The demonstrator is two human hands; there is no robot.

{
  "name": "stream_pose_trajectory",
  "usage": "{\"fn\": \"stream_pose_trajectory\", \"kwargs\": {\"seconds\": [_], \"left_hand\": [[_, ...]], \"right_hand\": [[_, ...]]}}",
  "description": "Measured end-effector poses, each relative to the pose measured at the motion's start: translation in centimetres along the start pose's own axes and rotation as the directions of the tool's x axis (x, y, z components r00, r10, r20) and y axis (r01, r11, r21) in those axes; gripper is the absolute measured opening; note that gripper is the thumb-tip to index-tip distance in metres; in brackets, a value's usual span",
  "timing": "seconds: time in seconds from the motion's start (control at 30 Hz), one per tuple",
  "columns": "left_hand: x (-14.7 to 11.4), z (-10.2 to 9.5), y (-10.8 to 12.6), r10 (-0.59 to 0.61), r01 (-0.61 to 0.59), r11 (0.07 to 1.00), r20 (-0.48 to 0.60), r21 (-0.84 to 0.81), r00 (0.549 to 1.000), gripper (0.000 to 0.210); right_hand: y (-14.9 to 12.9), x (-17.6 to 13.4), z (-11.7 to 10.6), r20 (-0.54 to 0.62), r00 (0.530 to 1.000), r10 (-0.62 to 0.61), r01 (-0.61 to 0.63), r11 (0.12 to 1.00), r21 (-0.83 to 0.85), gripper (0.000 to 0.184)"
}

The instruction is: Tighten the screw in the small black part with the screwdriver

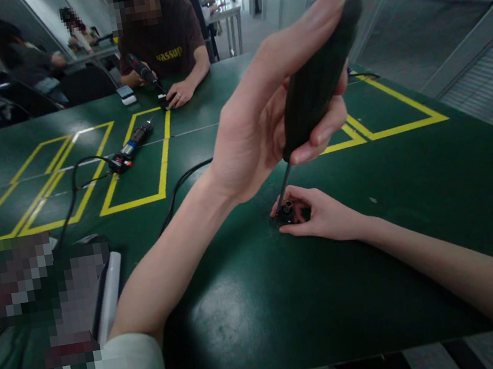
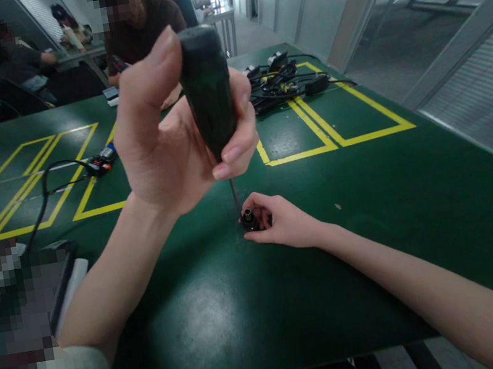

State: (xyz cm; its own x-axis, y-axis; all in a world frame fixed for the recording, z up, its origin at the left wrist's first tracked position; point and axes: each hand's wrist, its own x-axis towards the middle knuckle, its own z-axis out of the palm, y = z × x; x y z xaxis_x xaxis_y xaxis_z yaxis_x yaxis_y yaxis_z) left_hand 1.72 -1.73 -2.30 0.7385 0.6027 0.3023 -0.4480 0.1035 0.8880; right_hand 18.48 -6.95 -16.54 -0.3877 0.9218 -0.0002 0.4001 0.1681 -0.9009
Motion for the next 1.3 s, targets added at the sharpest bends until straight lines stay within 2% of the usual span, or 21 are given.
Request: {"fn": "stream_pose_trajectory", "kwargs": {"seconds": [0.13, 0.2, 0.27, 0.3, 0.37, 0.4, 0.43, 0.47, 0.5, 0.53, 0.6, 0.63, 0.7, 0.77, 0.9, 1.03, 1.2, 1.3], "left_hand": [[-0.1, -0.1, 0.5, 0.036, -0.042, 0.996, 0.082, 0.073, 0.996, 0.057], [-0.1, -0.1, 0.8, -0.031, 0.026, 0.994, 0.055, 0.102, 0.998, 0.064], [-0.1, 0.0, 0.9, -0.01, 0.006, 0.998, 0.054, 0.063, 0.999, 0.064], [-0.2, 0.1, 0.9, 0.061, -0.061, 0.998, 0.017, 0.025, 0.998, 0.064], [-0.2, 0.2, 0.8, -0.049, 0.046, 0.998, 0.069, 0.052, 0.996, 0.056], [-0.3, 0.2, 0.8, 0.038, -0.038, 0.999, 0.028, 0.007, 0.999, 0.053], [-0.3, 0.3, 0.7, 0.049, -0.049, 0.999, 0.031, 0.017, 0.998, 0.052], [-0.4, 0.3, 0.6, -0.021, 0.015, 0.998, 0.094, 0.063, 0.995, 0.049], [-0.4, 0.3, 0.4, 0.01, -0.015, 0.999, 0.099, 0.05, 0.995, 0.048], [-0.3, 0.2, 0.3, 0.121, -0.121, 0.993, 0.062, -0.009, 0.991, 0.046], [-0.1, 0.2, 0.1, 0.139, -0.139, 0.99, 0.054, -0.014, 0.989, 0.033], [0.0, 0.2, 0.0, 0.053, -0.055, 0.998, 0.062, 0.036, 0.997, 0.029], [0.2, 0.3, -0.1, 0.1, -0.1, 0.995, -0.026, 0.021, 0.995, 0.041], [0.4, 0.3, -0.2, 0.061, -0.058, 0.997, -0.055, 0.05, 0.997, 0.051], [0.4, 0.2, -0.3, 0.077, -0.076, 0.996, -0.012, 0.049, 0.997, 0.06], [0.3, 0.1, 0.1, 0.086, -0.087, 0.995, 0.014, 0.058, 0.996, 0.067], [1.0, 0.1, 1.2, -0.097, 0.103, 0.99, -0.062, 0.1, 0.993, 0.071], [1.3, 0.1, 1.6, -0.126, 0.134, 0.987, -0.084, 0.093, 0.988, 0.07]], "right_hand": [[0.0, 0.0, 0.0, -0.009, 1.0, 0.001, -0.002, 1.0, -0.009, 0.033], [0.0, 0.0, 0.0, -0.01, 1.0, -0.004, 0.004, 1.0, -0.018, 0.032], [-0.1, 0.0, 0.0, -0.008, 1.0, -0.008, 0.007, 0.999, -0.032, 0.031], [-0.2, 0.0, 0.0, -0.006, 1.0, -0.01, 0.01, 0.999, -0.041, 0.029], [-0.3, 0.0, 0.0, -0.004, 1.0, -0.02, 0.019, 0.998, -0.053, 0.027], [-0.4, 0.0, 0.0, -0.008, 1.0, -0.028, 0.027, 0.998, -0.055, 0.027], [-0.4, -0.1, 0.1, -0.013, 0.999, -0.035, 0.035, 0.998, -0.056, 0.027], [-0.4, -0.1, 0.1, -0.017, 0.999, -0.04, 0.039, 0.998, -0.058, 0.026], [-0.3, -0.1, 0.1, -0.021, 0.999, -0.042, 0.041, 0.997, -0.061, 0.026], [-0.3, -0.1, 0.1, -0.024, 0.999, -0.043, 0.041, 0.997, -0.065, 0.026], [-0.2, -0.1, 0.1, -0.025, 0.999, -0.042, 0.04, 0.997, -0.071, 0.026], [-0.2, -0.1, 0.1, -0.027, 0.999, -0.04, 0.038, 0.997, -0.072, 0.026], [-0.2, -0.2, 0.1, -0.034, 0.999, -0.035, 0.032, 0.997, -0.07, 0.027], [-0.3, -0.2, 0.1, -0.034, 0.999, -0.03, 0.028, 0.997, -0.066, 0.029], [-0.4, -0.1, 0.0, -0.034, 0.998, -0.05, 0.048, 0.996, -0.074, 0.033], [-0.2, 0.0, 0.0, -0.045, 0.997, -0.062, 0.058, 0.995, -0.082, 0.027], [0.0, 0.0, 0.0, -0.034, 0.998, -0.057, 0.054, 0.996, -0.076, 0.026], [0.1, 0.0, 0.0, -0.027, 0.999, -0.047, 0.045, 0.997, -0.069, 0.026]]}}
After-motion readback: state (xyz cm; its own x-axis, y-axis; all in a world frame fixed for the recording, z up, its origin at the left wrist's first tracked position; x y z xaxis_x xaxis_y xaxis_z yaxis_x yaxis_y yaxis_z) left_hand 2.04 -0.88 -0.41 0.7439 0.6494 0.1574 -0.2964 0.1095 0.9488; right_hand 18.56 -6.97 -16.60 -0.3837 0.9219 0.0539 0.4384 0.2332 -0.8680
